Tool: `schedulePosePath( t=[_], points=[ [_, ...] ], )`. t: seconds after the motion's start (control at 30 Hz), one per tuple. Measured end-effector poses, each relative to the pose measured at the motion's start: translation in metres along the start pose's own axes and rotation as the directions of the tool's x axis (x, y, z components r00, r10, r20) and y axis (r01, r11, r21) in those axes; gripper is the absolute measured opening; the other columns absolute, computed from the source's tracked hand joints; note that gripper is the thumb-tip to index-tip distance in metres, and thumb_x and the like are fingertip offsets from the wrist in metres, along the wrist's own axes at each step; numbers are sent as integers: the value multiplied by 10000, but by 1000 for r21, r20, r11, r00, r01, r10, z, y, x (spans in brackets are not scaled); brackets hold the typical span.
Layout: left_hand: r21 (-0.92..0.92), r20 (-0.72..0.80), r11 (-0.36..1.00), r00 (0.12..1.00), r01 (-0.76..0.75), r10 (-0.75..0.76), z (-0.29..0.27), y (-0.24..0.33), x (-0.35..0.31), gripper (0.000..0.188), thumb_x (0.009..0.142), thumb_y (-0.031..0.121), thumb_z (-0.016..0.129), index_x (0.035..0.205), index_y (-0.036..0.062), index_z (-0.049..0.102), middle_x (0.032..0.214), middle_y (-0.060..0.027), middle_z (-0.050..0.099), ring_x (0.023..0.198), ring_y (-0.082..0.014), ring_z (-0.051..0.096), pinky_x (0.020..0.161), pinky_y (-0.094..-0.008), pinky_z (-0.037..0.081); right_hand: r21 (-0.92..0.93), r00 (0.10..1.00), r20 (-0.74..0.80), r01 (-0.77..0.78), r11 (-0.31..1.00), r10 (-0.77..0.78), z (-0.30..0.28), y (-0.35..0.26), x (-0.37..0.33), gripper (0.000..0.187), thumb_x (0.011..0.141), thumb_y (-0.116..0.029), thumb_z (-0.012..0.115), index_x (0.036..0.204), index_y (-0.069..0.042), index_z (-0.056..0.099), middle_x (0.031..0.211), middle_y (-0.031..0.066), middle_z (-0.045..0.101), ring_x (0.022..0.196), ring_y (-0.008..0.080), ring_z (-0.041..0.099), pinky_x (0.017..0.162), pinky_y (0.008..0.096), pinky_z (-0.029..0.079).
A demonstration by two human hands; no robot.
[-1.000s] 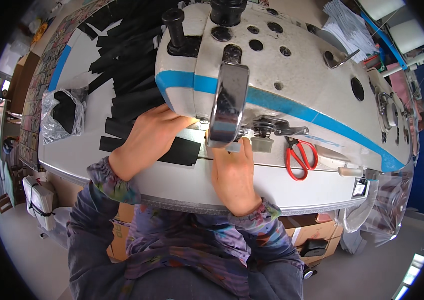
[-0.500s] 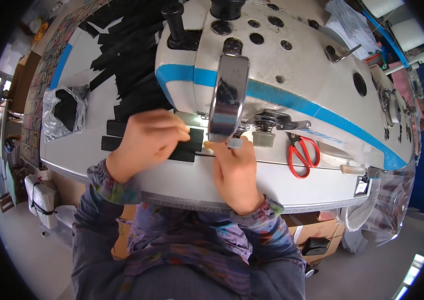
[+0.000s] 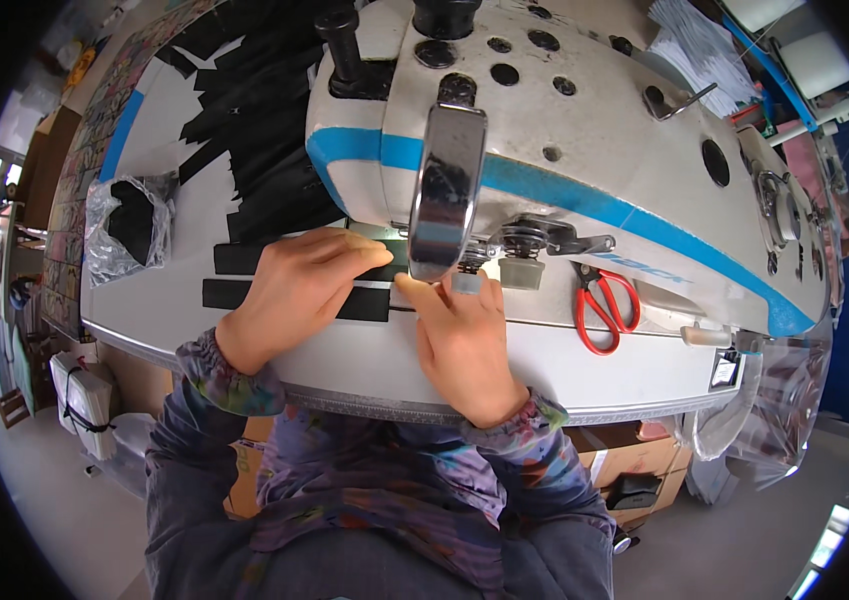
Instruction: Sewing together strips of black fabric using an industrial sewing machine.
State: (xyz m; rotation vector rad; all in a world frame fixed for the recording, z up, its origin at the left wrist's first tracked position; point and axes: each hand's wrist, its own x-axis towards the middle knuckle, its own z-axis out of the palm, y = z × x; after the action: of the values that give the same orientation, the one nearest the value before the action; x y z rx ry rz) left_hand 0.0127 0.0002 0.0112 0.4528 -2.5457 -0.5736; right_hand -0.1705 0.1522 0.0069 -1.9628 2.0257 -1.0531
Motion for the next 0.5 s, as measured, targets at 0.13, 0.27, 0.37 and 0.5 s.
schedulePosePath(
  t=[0.13, 0.27, 0.37, 0.5],
  points=[
    [84, -79, 995, 996, -46, 52, 6, -1, 2, 293, 851, 20, 722, 1138, 72, 754, 1087, -55, 773, 1027, -279, 770, 804, -369, 638, 34, 996, 35, 84, 996, -85, -4, 3, -1, 432, 752, 141, 660, 1117, -53, 787, 1083, 113, 641, 953, 312, 628, 796, 407, 514],
    [69, -23, 997, 999, -34, 35, 6, 0, 3, 343, 852, 0, 727, 1183, 79, 769, 1194, -47, 766, 1084, -277, 760, 850, -374, 644, 86, 999, 26, 43, 995, -45, -2, 5, -5, 487, 781, 139, 655, 1213, -53, 774, 1120, 121, 643, 957, 322, 634, 815, 430, 516],
    [79, 1, 996, 999, -33, 33, 9, 0, 2, 376, 856, -26, 735, 1212, 86, 778, 1259, -45, 762, 1126, -278, 749, 890, -380, 648, -28, 1000, 10, -21, 999, 21, 0, 3, -2, 524, 822, 123, 646, 1303, -52, 759, 1143, 131, 649, 978, 340, 648, 828, 443, 517],
    [94, -21, 994, 998, -60, 62, 10, 0, 4, 389, 864, -21, 731, 1236, 86, 771, 1290, -37, 759, 1157, -268, 741, 910, -372, 645, -185, 999, 46, -5, 983, 13, 3, 4, -2, 593, 862, 100, 628, 1429, -48, 717, 1175, 149, 655, 1016, 362, 668, 837, 449, 521]
  ],
)
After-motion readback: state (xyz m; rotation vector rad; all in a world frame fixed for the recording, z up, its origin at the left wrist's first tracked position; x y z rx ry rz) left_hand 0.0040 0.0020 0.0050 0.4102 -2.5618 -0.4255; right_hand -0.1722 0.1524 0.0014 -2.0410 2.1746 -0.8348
